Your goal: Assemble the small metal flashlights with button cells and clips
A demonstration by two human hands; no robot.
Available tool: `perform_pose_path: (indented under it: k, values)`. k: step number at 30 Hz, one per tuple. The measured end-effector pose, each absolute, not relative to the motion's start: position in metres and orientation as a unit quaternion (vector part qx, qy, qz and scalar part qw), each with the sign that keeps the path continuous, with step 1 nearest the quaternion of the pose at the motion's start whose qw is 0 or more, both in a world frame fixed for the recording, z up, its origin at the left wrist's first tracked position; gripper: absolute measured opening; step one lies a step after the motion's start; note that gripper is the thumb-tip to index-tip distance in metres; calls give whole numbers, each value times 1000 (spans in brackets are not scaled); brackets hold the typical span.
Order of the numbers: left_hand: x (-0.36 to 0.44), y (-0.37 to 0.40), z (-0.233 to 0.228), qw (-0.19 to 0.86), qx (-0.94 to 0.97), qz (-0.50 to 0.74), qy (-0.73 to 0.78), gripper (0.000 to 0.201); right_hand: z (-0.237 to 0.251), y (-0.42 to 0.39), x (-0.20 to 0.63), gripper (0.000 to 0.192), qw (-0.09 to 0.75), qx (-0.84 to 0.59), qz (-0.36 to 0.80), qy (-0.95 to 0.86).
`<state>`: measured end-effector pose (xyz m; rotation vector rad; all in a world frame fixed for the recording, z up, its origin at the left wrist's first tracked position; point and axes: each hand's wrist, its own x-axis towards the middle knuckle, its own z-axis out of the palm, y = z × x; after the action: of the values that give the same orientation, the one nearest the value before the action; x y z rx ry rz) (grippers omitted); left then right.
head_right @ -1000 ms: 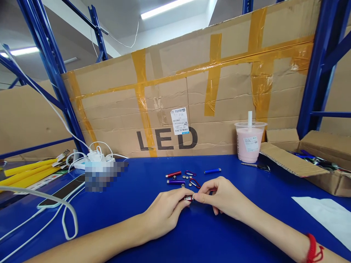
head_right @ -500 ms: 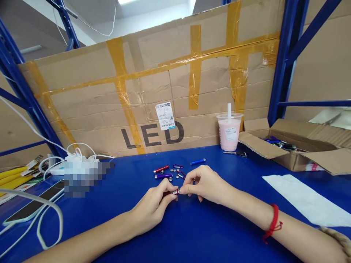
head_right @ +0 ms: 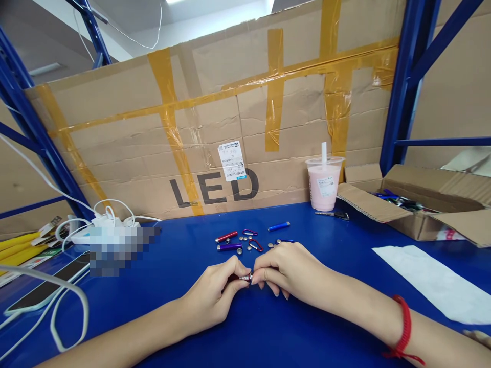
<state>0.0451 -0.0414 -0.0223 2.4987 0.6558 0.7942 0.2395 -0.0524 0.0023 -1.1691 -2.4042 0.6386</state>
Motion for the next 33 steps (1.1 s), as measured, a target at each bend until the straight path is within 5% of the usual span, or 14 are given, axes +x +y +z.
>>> perform_pose_path:
  k: [11, 33]
  values:
    - [45, -38, -25, 162, 905, 304, 249, 11, -7, -54, 231, 41, 241, -458, 419, -746]
    - [46, -41, -17, 148, 902, 314, 258, 31, -14, -42, 233, 43, 279, -433, 460, -723]
